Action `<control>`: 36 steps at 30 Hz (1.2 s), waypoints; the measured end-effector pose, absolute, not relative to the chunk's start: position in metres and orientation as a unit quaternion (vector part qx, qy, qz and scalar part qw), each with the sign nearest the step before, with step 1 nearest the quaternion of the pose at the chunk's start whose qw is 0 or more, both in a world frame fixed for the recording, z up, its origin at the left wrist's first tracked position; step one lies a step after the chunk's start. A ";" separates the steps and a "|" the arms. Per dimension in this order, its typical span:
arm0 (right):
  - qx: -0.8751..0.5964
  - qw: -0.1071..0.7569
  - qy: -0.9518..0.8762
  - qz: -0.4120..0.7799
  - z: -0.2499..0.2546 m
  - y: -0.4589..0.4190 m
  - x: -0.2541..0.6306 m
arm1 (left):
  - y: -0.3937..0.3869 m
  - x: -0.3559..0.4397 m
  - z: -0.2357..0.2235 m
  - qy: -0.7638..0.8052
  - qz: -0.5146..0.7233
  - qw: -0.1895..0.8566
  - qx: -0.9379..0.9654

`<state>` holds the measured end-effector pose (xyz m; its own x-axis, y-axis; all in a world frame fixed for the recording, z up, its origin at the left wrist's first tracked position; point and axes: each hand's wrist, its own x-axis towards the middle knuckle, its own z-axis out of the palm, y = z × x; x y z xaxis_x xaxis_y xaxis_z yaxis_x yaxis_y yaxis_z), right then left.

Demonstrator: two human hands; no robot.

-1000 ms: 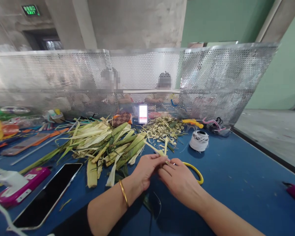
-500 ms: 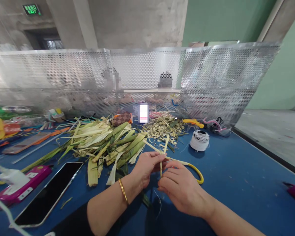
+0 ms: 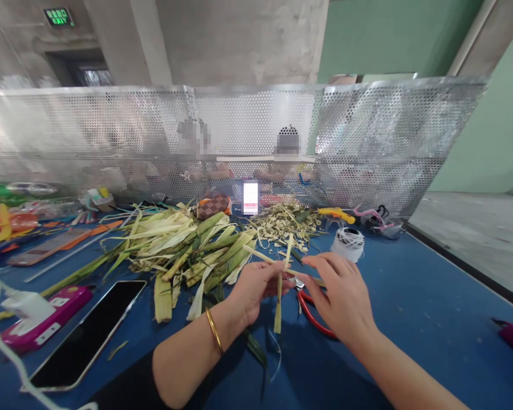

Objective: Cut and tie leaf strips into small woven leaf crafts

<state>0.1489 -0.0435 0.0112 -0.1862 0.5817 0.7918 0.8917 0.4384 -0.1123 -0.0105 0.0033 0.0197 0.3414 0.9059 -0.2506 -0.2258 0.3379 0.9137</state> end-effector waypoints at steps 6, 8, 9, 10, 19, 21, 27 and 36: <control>-0.520 0.303 -0.795 -0.074 0.004 -0.034 0.151 | 0.003 -0.007 0.018 0.450 0.414 0.670 0.422; -0.523 0.309 -0.792 -0.055 0.006 -0.034 0.152 | 0.003 -0.006 0.017 0.460 0.422 0.655 0.425; -0.529 0.316 -0.787 -0.036 0.007 -0.034 0.153 | 0.003 -0.006 0.017 0.463 0.426 0.651 0.426; -0.536 0.325 -0.779 -0.004 0.009 -0.033 0.155 | 0.002 -0.006 0.018 0.464 0.428 0.647 0.427; -0.466 0.473 -0.462 0.588 0.018 -0.026 0.162 | -0.009 -0.005 0.023 0.427 0.339 0.676 0.495; -0.421 0.482 -0.392 0.661 0.019 -0.026 0.162 | -0.009 -0.005 0.023 0.427 0.342 0.679 0.489; -0.410 0.502 -0.367 0.667 0.015 -0.024 0.164 | -0.009 -0.005 0.022 0.420 0.339 0.686 0.488; -0.518 0.561 -0.438 0.475 -0.002 -0.020 0.153 | -0.010 -0.002 0.015 0.413 0.298 0.649 0.564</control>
<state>0.1531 -0.0198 -0.0017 0.1656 0.9862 -0.0010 -0.0800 0.0124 -0.9967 -0.0015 -0.0102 0.0148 0.4807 0.8539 -0.1994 0.0786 0.1846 0.9797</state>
